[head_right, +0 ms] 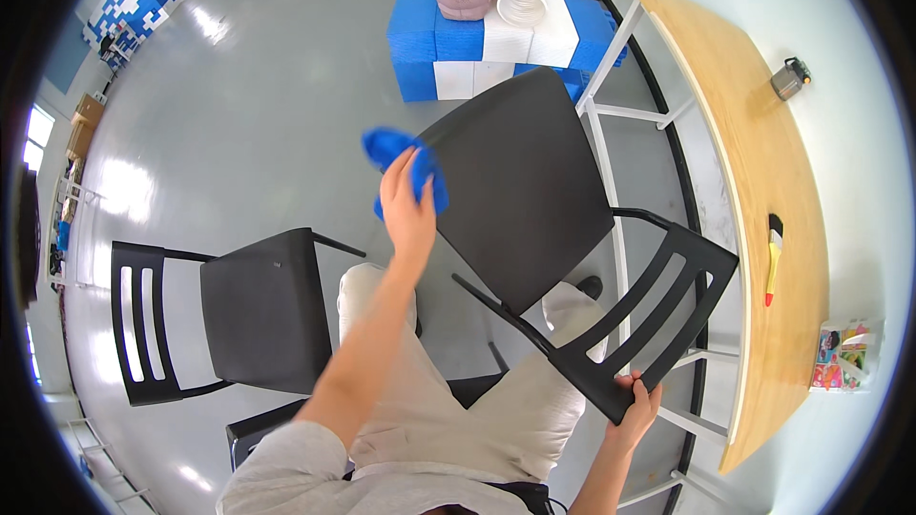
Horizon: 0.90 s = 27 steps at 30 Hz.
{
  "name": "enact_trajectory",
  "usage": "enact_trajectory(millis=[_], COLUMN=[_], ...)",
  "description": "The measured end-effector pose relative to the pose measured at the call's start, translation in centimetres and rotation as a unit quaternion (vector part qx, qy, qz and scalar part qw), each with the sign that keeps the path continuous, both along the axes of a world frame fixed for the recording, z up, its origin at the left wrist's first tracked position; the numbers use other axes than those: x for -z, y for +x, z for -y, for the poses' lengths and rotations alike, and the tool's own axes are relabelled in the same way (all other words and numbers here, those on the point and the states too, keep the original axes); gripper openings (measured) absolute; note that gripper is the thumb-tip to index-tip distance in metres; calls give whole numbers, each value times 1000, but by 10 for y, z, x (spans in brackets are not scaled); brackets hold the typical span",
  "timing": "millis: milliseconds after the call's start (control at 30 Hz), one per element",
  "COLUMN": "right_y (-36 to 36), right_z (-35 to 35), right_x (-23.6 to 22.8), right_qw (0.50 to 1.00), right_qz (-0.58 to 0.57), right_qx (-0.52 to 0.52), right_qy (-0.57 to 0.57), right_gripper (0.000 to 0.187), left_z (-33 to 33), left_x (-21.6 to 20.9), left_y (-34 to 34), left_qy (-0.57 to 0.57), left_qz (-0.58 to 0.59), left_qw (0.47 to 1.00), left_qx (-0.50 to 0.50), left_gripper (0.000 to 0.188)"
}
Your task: Wiping down black metal chairs with a blue microfiber cloth.
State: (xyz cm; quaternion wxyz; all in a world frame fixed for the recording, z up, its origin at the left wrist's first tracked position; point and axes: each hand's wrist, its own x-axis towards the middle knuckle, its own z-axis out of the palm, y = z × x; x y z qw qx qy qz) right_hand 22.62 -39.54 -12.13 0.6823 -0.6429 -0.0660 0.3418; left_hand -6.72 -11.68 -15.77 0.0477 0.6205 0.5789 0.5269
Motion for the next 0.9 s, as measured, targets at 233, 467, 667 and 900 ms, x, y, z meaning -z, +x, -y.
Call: enact_trajectory(millis=[233,467,667,900], right_y=[-13,-8,-23,-24], right_z=[-8,-5,-24,-24], right_x=[-8,0,-16,-15], right_qw=[1000,999,1000,1000], right_qz=[2,3,-1,-5], right_qx=[4,-32,-4,-2], right_qy=[10,12,19,16], right_gripper=[20,22,23,20], left_z=[-69,-92,-66,21], left_x=[51,25,56,92], left_y=[22,24,28,44], left_qy=[-10,-34,-39,-53], left_qz=[-336,-495,-476,-425], left_qw=[933,844,859,844], left_qx=[124,204,186,322], left_gripper=[40,38,42,44])
